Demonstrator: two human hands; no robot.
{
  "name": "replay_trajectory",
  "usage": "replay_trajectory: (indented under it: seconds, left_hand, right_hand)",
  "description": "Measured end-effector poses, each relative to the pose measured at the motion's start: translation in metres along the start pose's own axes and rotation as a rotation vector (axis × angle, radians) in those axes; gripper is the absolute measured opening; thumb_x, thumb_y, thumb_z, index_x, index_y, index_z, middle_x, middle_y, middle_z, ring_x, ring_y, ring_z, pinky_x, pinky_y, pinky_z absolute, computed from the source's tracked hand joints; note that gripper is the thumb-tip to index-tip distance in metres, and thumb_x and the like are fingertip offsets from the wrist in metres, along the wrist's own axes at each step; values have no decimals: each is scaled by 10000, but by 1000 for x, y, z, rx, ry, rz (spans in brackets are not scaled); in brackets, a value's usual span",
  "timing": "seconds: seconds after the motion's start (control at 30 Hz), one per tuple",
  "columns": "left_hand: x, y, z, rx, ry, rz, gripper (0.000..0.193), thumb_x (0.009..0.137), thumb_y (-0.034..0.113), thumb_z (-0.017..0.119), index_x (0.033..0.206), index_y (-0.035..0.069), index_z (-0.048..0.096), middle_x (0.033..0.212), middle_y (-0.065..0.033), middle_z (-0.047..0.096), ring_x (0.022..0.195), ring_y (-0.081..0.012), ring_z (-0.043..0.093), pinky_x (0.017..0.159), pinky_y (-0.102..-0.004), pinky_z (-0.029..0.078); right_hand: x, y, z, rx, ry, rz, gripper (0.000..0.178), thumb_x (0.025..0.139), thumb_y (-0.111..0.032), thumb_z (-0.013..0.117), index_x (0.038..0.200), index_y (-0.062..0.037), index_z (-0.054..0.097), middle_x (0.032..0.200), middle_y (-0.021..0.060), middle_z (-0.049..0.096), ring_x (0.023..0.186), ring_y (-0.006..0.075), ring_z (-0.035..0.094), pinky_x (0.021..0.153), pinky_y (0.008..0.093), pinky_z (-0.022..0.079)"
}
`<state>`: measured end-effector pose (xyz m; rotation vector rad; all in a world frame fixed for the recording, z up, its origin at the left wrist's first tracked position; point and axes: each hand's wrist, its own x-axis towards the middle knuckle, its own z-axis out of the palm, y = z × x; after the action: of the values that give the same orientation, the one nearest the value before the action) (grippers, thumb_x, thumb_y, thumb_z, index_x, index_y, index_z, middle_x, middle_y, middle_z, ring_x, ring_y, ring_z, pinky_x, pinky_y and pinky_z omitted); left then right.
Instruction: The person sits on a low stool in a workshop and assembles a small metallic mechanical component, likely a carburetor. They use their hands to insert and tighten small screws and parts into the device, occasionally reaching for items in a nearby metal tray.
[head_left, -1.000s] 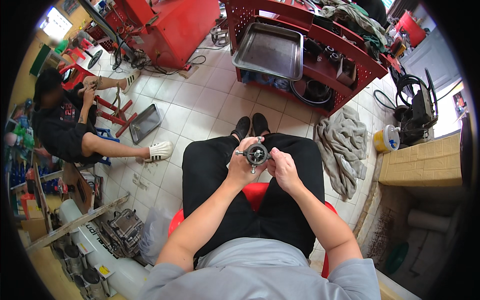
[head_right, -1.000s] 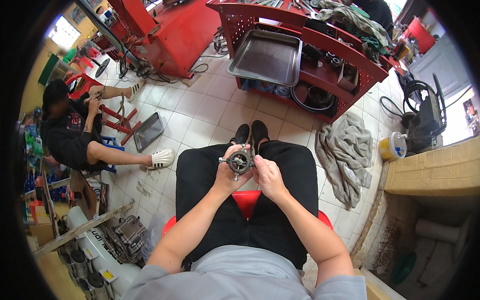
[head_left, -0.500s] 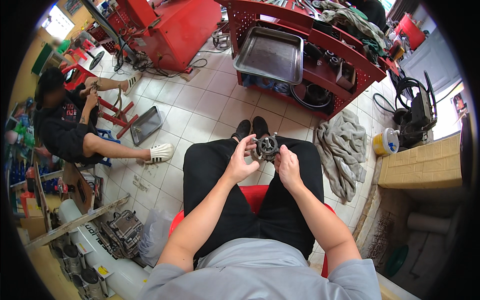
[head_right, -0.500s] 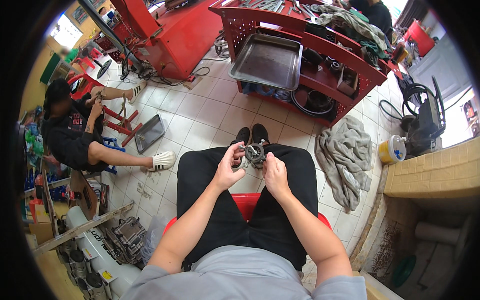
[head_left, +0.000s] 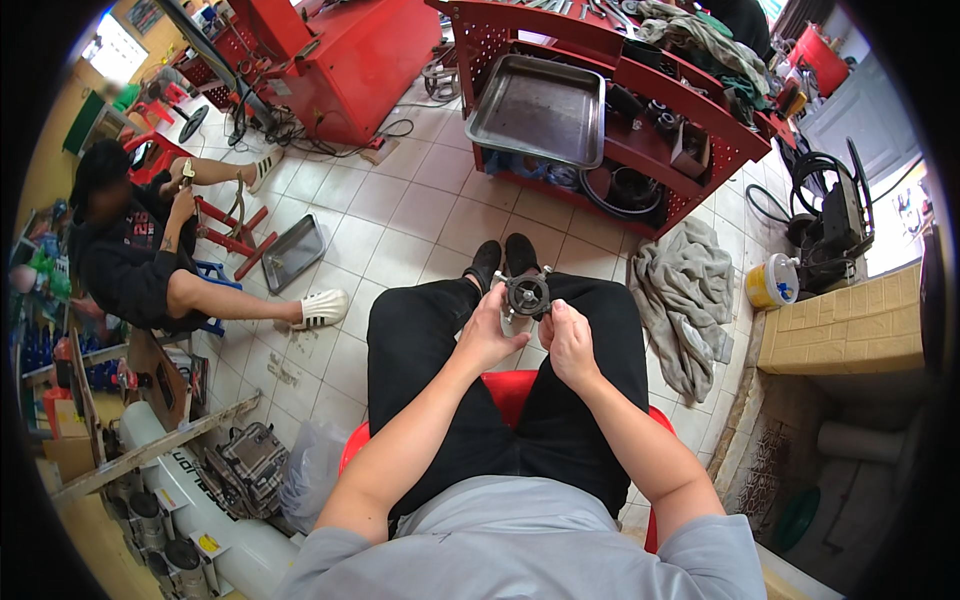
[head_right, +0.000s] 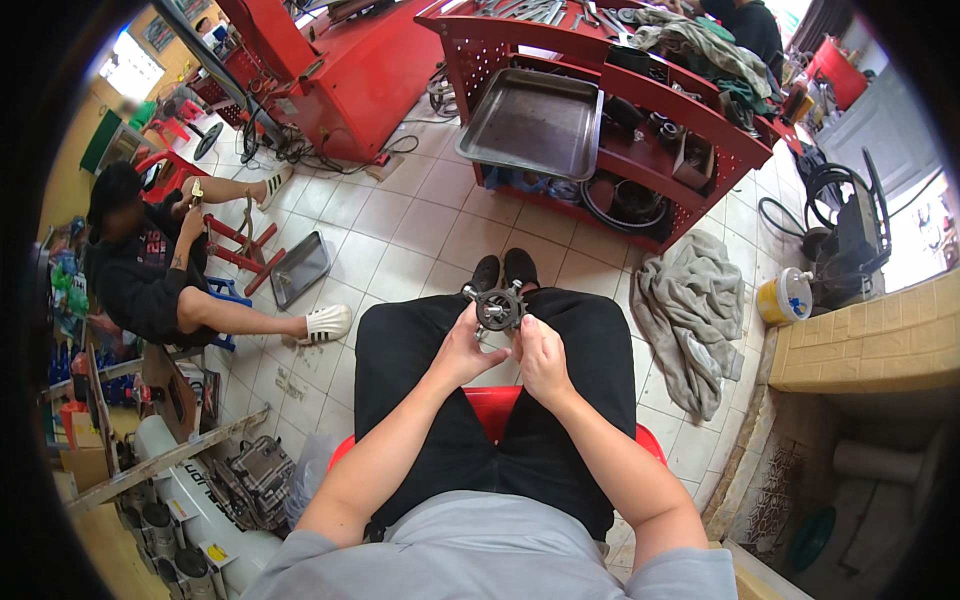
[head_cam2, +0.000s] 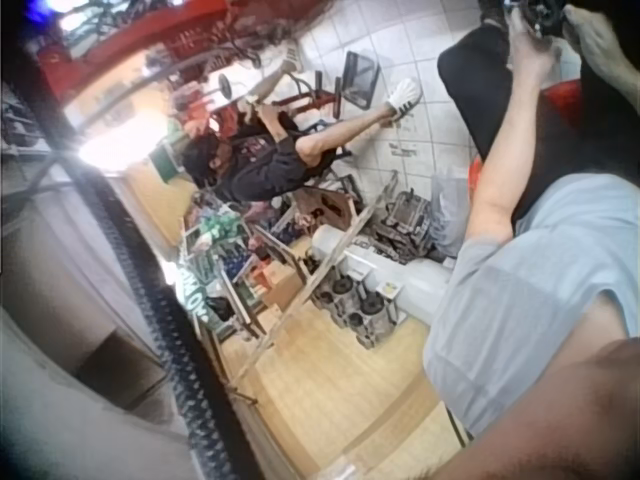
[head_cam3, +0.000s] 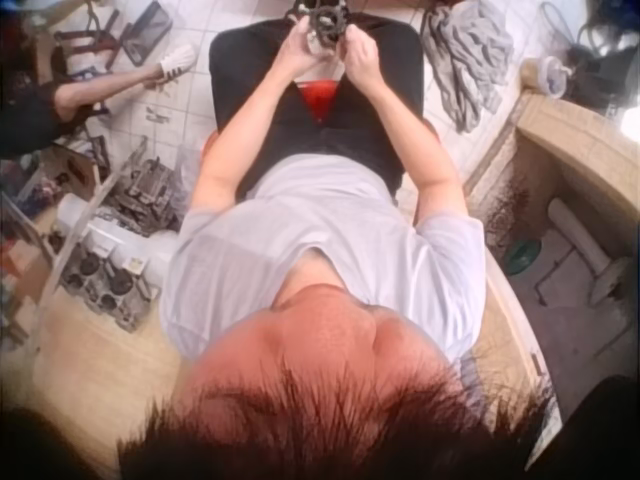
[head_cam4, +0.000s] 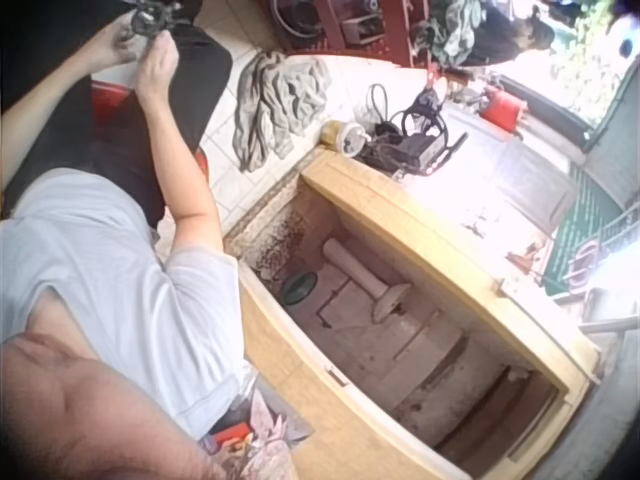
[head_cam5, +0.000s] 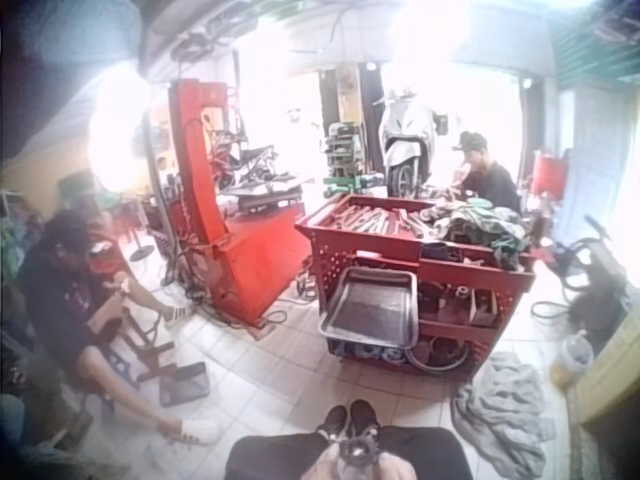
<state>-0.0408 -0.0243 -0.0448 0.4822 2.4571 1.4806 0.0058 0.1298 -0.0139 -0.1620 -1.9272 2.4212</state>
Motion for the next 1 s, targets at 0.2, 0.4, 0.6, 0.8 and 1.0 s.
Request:
replay_trajectory:
  seconds: [0.2,0.4,0.6,0.8,1.0]
  left_hand:
    - [1,-1,-2,-200,69,311,723,633,79,808,1297,54,521,1347,-139,551,1275,-359,507,1054,-435,419]
    - [-3,-11,-1,-125,21,297,427,747,64,763,1137,66,590,1029,-84,704,900,-218,693,774,-345,544]
    - [-5,5,2,-305,28,65,122,825,143,684,857,33,645,723,-41,663,699,-142,652,672,-295,508]
    - [-2,-7,2,-479,-24,-69,239,883,257,640,918,21,621,730,-42,651,700,-132,617,682,-291,487]
    - [-1,-1,0,-308,-52,-33,231,880,256,663,912,30,630,731,-48,655,688,-131,626,662,-285,494]
  right_hand:
    - [-6,2,4,-187,-125,-38,437,1073,-305,367,697,-82,380,602,-42,338,531,73,303,480,261,265]
    - [2,-10,-3,-97,-211,139,500,1066,-352,382,665,-62,455,579,-34,397,536,74,349,496,272,317]
    - [13,-13,-9,-197,-173,184,557,1057,-431,376,716,-31,562,612,-46,436,564,52,359,512,251,307]
    - [15,-14,-7,-229,-150,147,518,1060,-406,387,903,-4,674,651,-54,486,586,42,370,528,246,320]
    - [18,-7,-14,-242,-124,200,489,1051,-391,417,805,-25,627,636,-59,467,570,37,363,514,257,322]
